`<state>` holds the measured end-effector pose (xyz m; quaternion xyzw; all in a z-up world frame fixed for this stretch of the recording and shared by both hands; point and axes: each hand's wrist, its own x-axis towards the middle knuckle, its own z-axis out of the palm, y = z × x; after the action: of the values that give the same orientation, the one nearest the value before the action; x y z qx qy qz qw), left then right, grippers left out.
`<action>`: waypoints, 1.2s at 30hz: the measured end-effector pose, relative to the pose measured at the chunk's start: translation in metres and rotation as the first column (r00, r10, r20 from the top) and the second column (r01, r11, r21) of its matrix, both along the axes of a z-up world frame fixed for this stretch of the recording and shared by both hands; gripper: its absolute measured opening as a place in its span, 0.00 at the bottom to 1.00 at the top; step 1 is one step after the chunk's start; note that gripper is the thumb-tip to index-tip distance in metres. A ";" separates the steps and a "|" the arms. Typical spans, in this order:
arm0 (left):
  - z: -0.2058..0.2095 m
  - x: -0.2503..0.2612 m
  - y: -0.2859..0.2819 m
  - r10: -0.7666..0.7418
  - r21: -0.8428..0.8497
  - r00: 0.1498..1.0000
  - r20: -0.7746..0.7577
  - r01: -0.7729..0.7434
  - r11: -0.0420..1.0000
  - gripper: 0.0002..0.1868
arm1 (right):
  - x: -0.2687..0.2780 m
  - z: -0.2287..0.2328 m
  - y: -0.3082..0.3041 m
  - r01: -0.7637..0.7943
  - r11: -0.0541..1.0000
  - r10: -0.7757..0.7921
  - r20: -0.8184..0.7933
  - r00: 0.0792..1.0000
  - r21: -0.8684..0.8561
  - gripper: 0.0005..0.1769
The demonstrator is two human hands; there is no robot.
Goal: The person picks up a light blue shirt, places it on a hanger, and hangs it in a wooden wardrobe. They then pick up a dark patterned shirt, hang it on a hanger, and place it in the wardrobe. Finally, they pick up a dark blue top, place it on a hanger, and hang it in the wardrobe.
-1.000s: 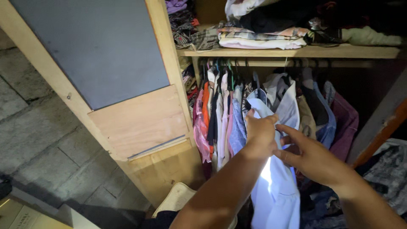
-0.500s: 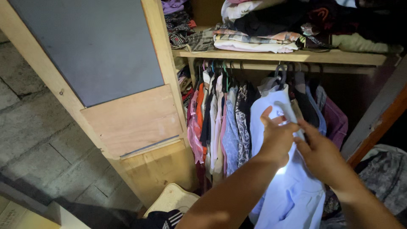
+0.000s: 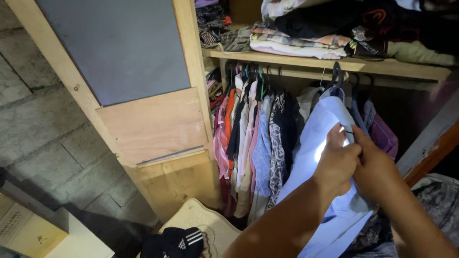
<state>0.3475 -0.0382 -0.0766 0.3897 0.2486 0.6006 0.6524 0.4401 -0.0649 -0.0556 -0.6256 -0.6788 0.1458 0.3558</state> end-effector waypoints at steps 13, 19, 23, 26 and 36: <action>-0.026 -0.007 0.090 0.164 -0.199 0.986 0.003 -0.160 0.967 0.38 | -0.004 -0.070 0.131 -0.292 0.954 0.297 -0.351 0.888 0.068 0.39; -0.042 -0.030 0.165 0.135 -0.274 0.989 0.064 -0.113 0.955 0.36 | -0.024 -0.090 0.217 -0.293 0.956 0.279 -0.362 0.890 0.016 0.37; -0.067 -0.043 0.228 0.120 -0.293 0.993 0.003 -0.114 0.949 0.36 | -0.041 -0.095 0.259 -0.025 0.990 0.015 -0.073 0.997 -0.139 0.31; -0.085 -0.051 0.272 0.117 -0.202 0.993 0.033 -0.108 0.973 0.33 | -0.055 -0.098 0.294 -0.154 0.984 0.172 -0.241 0.955 0.093 0.33; -0.066 -0.070 0.315 -0.039 -0.315 0.989 0.145 0.083 0.945 0.29 | -0.065 -0.074 0.348 -0.010 1.000 0.010 0.006 1.000 -0.014 0.32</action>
<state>0.2774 0.2771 -0.1423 0.2439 0.2853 0.5569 0.7409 0.3749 0.2827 -0.1294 -0.6251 -0.6819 0.1508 0.3486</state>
